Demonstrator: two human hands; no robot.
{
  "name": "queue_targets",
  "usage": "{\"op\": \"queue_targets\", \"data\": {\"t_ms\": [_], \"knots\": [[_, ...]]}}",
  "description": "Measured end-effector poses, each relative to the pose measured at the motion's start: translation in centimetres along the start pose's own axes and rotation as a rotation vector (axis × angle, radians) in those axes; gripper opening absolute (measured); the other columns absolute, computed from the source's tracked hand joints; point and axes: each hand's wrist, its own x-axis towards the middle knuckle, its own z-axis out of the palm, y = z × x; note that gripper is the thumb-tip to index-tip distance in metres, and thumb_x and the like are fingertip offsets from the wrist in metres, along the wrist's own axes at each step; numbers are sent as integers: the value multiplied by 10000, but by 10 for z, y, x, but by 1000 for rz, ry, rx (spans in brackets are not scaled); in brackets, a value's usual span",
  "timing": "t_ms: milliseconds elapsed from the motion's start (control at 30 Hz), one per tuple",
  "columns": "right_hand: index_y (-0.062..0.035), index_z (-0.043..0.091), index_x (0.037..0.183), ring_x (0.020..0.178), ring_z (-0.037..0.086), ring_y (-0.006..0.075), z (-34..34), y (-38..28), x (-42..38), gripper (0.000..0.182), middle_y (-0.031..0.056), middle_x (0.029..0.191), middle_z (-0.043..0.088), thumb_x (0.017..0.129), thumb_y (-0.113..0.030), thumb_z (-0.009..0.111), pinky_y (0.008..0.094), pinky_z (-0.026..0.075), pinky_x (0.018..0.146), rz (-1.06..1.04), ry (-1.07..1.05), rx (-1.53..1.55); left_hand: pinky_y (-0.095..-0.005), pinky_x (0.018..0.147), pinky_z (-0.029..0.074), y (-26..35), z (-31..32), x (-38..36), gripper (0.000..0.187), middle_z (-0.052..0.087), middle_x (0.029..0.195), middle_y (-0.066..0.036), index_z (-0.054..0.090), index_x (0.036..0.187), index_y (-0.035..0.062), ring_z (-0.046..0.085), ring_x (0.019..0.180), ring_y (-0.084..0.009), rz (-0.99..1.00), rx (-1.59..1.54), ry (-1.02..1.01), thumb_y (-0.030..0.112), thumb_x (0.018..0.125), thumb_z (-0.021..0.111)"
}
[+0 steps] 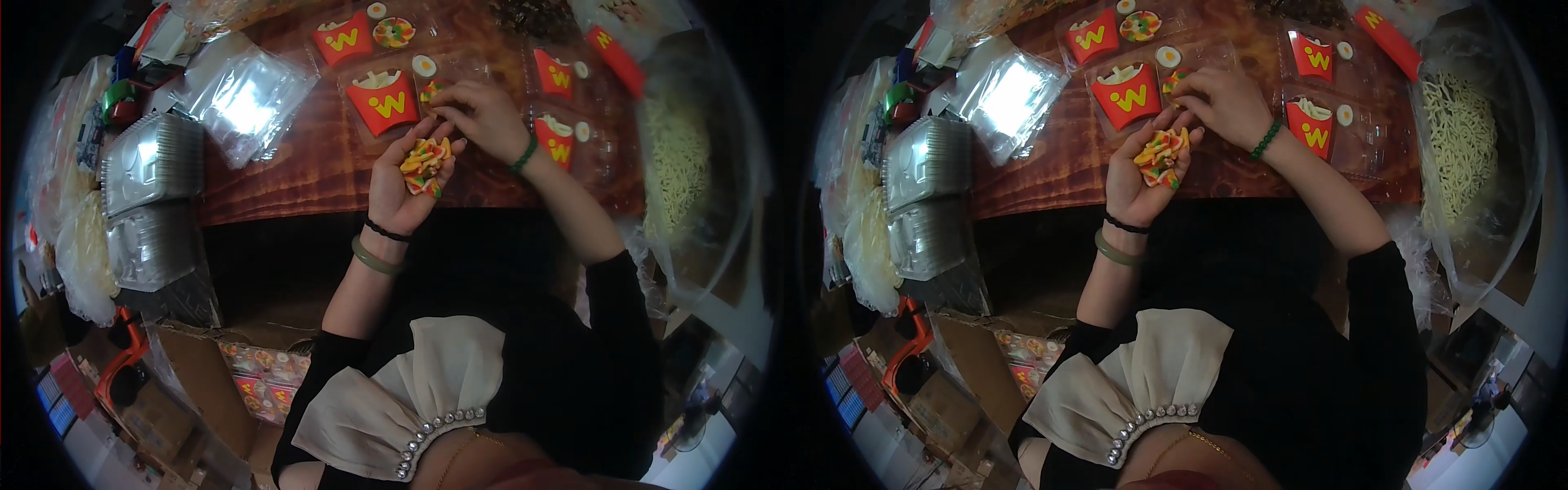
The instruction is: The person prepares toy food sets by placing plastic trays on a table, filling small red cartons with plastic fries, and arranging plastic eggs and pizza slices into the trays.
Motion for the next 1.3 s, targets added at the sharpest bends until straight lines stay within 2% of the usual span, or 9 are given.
{"op": "queue_targets", "data": {"t_ms": [133, 267, 333, 533, 667, 733, 867, 933, 1300], "knots": [[-44, 637, 897, 724, 601, 200, -7, -10, 5, 163, 71, 758, 610, 789, -166, 632, 320, 484, 642, 231, -56, 86, -357, 839, 503, 2, 1, -1, 395, 484, 1232, -158, 371, 1277, 22, 517, 1085, -336, -14, -26, -24, 223, 936, 373], [-42, 637, 907, 690, 600, 188, -17, -13, 5, 182, 65, 799, 597, 792, -183, 643, 309, 489, 617, 180, -20, 288, -408, 923, 454, 2, 6, -3, 417, 443, 1267, -172, 350, 1287, 0, 473, 1137, -340, -12, -49, -27, 244, 948, 341], [-28, 642, 918, 760, 569, 127, -31, -24, 3, 144, 49, 855, 596, 797, -106, 629, 244, 457, 666, 82, -208, 466, -422, 943, 438, 3, 4, -3, 425, 436, 1269, -174, 342, 1291, -4, 464, 1146, -338, -13, -50, -41, 252, 952, 331], [-33, 632, 903, 835, 570, 192, -44, -22, -3, 155, 63, 890, 560, 803, -151, 630, 288, 455, 775, -58, -382, 144, -458, 1004, 370, 0, 0, 0, 436, 401, 1291, -196, 321, 1310, -27, 439, 1174, -312, -2, -92, -90, 227, 957, 327], [-35, 630, 886, 825, 574, 192, -47, -16, -3, 145, 65, 875, 582, 799, -151, 632, 289, 459, 757, -30, -390, 254, -453, 999, 378, 0, 2, -2, 440, 394, 1296, -195, 313, 1313, -26, 432, 1183, -313, -17, -94, -105, 234, 958, 326], [-38, 628, 894, 837, 572, 195, -48, -19, -4, 144, 67, 876, 603, 791, -138, 634, 299, 454, 756, 286, -362, 593, -453, 997, 381, 1, 4, -2, 442, 392, 1296, -195, 309, 1315, -26, 429, 1185, -317, -22, -111, -111, 235, 959, 327], [-42, 624, 913, 801, 587, 164, -47, -18, -4, 134, 59, 880, 620, 806, -122, 620, 290, 464, 713, 198, -324, 566, -448, 979, 405, 2, 5, -2, 438, 387, 1295, -205, 305, 1316, -24, 431, 1181, -330, -18, -75, -123, 229, 958, 325], [-41, 618, 946, 766, 594, 135, -49, -14, -6, 150, 47, 863, 626, 819, -120, 614, 281, 474, 674, -138, -361, 155, -445, 974, 412, 2, 4, -2, 435, 385, 1294, -209, 306, 1315, -22, 432, 1181, -333, -17, -57, -127, 226, 958, 325], [-25, 593, 967, 802, 602, 91, -49, -20, -6, 156, 49, 877, 635, 822, -78, 572, 234, 470, 656, 64, -245, 402, -393, 942, 446, -3, 11, -1, 376, 435, 1261, -200, 366, 1252, -26, 446, 1179, -330, 7, -23, -40, 188, 943, 353]]}}
